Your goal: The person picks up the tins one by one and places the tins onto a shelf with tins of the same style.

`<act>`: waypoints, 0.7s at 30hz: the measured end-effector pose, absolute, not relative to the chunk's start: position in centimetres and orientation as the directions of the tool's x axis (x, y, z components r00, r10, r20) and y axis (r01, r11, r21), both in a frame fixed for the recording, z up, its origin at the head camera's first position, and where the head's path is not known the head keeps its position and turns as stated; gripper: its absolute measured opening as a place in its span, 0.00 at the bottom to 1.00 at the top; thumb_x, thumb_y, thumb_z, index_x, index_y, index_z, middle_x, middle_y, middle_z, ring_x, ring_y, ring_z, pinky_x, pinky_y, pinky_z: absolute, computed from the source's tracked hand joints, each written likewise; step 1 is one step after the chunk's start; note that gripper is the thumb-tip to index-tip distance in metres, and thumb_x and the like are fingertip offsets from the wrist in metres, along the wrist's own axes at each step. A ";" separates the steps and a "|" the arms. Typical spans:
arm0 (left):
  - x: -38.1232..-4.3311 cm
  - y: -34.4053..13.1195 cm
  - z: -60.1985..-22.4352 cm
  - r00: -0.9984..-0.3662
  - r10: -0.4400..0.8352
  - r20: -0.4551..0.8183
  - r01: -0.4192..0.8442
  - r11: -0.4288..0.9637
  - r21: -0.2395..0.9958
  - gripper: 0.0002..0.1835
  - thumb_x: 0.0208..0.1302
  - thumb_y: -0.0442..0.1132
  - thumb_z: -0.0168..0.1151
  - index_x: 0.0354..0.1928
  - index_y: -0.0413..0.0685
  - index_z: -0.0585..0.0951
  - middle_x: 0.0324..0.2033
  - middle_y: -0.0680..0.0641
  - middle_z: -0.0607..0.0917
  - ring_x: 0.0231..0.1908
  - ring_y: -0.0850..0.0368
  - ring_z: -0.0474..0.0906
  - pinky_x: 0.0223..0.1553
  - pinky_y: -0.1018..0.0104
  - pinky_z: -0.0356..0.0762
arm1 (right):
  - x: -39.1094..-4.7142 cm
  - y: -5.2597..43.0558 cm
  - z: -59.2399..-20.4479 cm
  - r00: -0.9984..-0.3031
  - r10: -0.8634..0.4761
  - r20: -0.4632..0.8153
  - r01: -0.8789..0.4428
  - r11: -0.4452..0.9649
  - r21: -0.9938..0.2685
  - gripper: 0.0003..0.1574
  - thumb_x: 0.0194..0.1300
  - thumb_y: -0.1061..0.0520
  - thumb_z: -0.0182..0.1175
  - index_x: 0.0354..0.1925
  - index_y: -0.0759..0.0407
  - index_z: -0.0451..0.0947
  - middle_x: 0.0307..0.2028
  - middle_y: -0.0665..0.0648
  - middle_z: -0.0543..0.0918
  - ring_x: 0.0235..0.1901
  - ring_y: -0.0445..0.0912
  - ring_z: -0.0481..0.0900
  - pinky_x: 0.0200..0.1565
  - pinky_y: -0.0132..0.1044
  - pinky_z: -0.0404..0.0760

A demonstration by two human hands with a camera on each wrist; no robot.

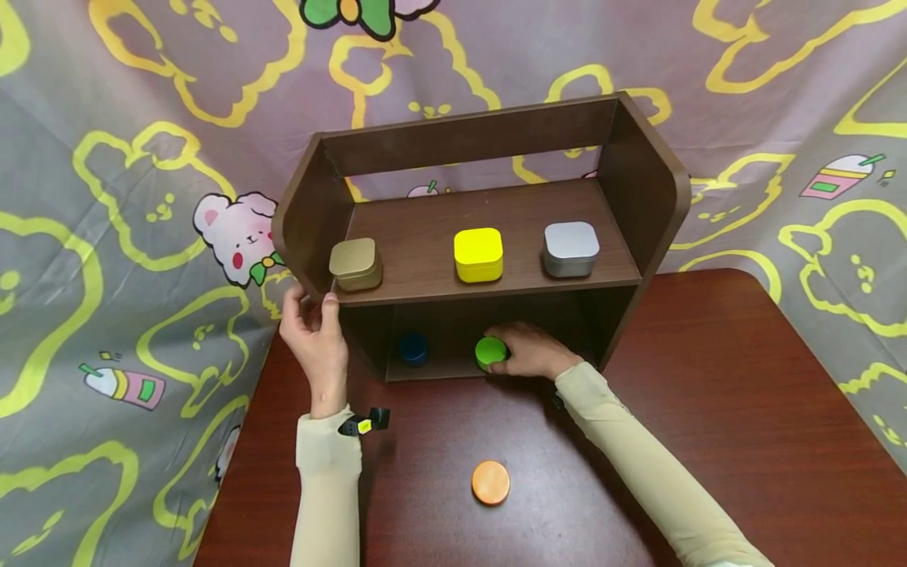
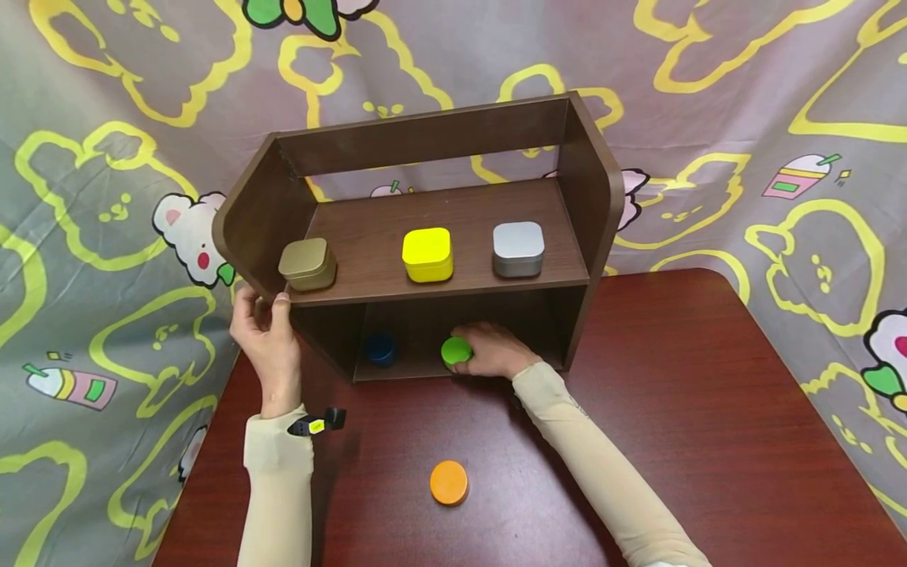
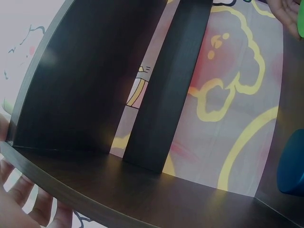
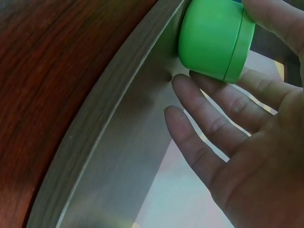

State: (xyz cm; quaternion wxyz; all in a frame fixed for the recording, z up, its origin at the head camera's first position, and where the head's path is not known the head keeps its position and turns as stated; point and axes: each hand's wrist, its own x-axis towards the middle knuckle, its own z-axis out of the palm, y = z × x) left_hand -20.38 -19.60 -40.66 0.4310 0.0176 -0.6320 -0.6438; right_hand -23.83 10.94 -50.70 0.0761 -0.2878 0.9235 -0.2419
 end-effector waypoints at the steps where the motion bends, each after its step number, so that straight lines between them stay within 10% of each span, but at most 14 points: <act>1: -20.4 -19.6 -40.7 -0.629 -0.578 0.520 0.532 0.169 0.830 0.10 0.62 0.28 0.63 0.45 0.42 0.84 0.36 0.56 0.82 0.38 0.60 0.79 0.42 0.70 0.77 | -23.8 11.0 -50.7 -0.824 -0.567 -0.006 -0.492 0.720 -0.490 0.33 0.60 0.46 0.72 0.60 0.56 0.80 0.52 0.54 0.86 0.50 0.51 0.80 0.58 0.49 0.78; 21: -20.2 -19.5 -40.5 -0.641 -0.579 0.505 0.518 0.160 0.840 0.10 0.63 0.27 0.62 0.44 0.44 0.84 0.38 0.56 0.83 0.40 0.59 0.79 0.45 0.70 0.77 | -22.9 11.9 -50.3 -0.842 -0.538 -0.025 -0.464 0.749 -0.473 0.43 0.61 0.42 0.72 0.69 0.57 0.74 0.66 0.60 0.81 0.66 0.57 0.78 0.70 0.55 0.73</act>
